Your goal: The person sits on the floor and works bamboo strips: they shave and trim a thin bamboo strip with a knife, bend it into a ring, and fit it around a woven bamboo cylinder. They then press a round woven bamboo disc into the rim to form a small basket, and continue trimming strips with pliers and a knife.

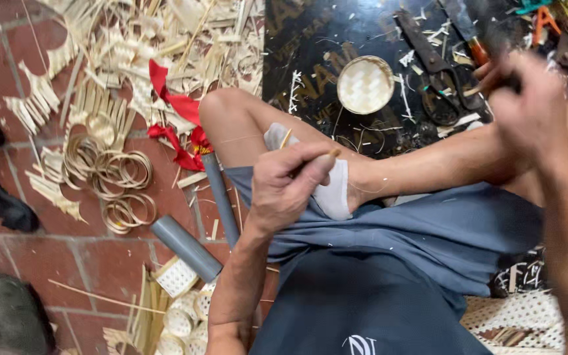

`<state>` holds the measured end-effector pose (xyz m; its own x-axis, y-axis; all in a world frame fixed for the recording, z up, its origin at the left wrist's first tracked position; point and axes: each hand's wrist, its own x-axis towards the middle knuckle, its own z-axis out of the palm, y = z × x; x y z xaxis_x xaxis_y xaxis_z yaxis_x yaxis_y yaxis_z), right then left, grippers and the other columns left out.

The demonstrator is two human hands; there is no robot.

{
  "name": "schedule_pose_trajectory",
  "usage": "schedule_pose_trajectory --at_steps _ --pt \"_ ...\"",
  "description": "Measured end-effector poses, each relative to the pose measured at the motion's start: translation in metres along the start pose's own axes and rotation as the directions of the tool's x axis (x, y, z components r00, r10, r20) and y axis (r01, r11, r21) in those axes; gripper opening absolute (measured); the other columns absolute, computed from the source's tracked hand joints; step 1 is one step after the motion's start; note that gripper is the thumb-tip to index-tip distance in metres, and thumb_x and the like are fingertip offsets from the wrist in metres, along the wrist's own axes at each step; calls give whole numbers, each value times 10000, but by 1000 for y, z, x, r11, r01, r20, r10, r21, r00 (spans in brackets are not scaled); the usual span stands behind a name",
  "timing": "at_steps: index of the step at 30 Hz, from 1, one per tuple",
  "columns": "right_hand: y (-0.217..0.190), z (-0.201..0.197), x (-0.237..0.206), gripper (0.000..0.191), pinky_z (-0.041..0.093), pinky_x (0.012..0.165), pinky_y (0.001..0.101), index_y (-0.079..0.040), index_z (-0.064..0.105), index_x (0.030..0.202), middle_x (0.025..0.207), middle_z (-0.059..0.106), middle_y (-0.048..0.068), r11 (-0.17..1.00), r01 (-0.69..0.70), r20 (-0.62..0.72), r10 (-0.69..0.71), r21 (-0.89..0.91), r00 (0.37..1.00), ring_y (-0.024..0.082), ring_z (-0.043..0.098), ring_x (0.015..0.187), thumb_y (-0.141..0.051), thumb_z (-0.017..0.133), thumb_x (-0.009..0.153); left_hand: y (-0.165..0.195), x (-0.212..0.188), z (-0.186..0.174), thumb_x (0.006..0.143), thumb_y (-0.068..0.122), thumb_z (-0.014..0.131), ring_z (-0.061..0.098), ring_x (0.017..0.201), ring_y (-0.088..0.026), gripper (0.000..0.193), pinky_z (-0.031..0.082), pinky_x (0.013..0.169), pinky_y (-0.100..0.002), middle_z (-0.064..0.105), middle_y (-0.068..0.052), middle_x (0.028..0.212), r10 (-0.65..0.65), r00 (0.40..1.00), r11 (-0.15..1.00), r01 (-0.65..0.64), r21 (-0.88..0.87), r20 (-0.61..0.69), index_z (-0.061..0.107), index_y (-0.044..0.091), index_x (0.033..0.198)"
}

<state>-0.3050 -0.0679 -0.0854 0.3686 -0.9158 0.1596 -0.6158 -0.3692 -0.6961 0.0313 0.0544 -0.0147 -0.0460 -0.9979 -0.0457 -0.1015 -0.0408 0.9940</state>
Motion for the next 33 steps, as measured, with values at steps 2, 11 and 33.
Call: schedule_pose_trajectory --at_steps 2,11,33 --pt "-55 9 -25 209 526 913 420 90 571 1000 1135 667 236 979 9 39 -18 201 999 347 668 1040 129 487 813 0 -6 1 1048 51 661 657 775 -75 110 550 702 -236 709 -27 859 -18 1000 1000 18 -8 3 727 -2 1118" --pt "-153 29 -59 304 542 782 432 34 550 1015 1088 658 243 985 132 109 -144 111 984 390 668 939 133 642 743 3 -9 14 1004 47 712 706 782 -150 133 555 717 -279 723 -92 893 147 989 984 -145 101 -6 715 0 1128" --pt "-117 64 -115 70 427 535 288 -7 500 706 815 629 129 313 -696 715 69 647 696 131 484 622 58 518 723 -17 -43 1 1005 59 703 634 683 -207 80 491 604 -317 652 -85 798 206 977 977 -208 37 59 636 26 978"
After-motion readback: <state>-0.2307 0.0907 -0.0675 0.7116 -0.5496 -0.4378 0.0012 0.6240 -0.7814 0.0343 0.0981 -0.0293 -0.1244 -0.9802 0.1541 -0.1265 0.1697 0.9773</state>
